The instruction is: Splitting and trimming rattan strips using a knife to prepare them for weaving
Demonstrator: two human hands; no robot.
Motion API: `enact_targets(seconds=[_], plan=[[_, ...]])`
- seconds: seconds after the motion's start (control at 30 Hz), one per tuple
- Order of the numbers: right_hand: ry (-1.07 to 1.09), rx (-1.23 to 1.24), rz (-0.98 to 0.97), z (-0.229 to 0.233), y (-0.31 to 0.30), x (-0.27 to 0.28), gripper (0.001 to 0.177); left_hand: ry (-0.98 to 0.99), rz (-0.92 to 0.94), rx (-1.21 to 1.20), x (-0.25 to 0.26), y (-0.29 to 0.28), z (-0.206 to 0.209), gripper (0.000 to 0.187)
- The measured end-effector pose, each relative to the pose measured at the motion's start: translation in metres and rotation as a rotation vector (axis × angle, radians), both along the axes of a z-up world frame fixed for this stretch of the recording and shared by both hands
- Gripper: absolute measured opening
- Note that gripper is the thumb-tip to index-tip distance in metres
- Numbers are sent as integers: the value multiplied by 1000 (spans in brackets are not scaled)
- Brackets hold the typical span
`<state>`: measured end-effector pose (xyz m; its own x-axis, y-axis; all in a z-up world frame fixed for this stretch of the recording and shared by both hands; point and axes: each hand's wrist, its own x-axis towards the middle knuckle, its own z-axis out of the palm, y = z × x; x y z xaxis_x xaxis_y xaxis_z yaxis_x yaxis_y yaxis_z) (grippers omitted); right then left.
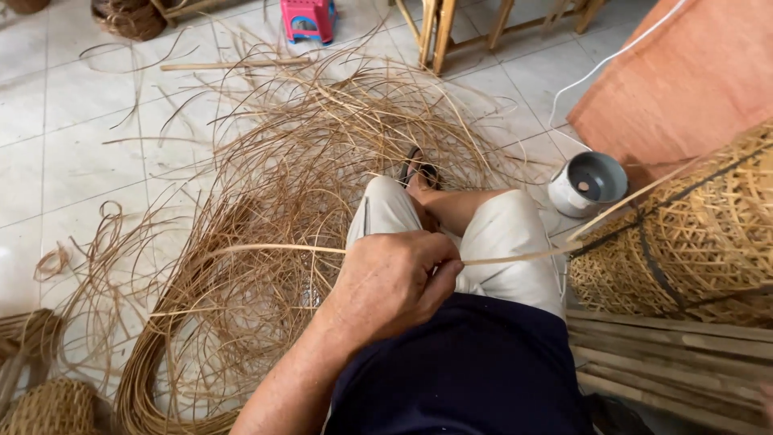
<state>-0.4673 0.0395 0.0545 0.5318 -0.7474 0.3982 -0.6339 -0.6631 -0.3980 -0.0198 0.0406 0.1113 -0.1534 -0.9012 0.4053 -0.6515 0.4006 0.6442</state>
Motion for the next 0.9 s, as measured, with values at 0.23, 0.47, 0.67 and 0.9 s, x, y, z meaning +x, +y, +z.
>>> enact_targets(seconds=[0.23, 0.47, 0.67, 0.9], plan=[[107, -215, 245, 48, -31, 163, 43, -223, -109, 18, -8, 3, 18, 20], [-11, 740, 383, 29, -65, 213, 26, -11, -192, 342, 20, 1, 13, 15], [-294, 1093, 506, 25, -61, 203, 32, 210, -387, 569, 19, -4, -4, 6], [-438, 1220, 445, 6, -51, 193, 34, 552, -617, 723, 15, -8, -32, 15]])
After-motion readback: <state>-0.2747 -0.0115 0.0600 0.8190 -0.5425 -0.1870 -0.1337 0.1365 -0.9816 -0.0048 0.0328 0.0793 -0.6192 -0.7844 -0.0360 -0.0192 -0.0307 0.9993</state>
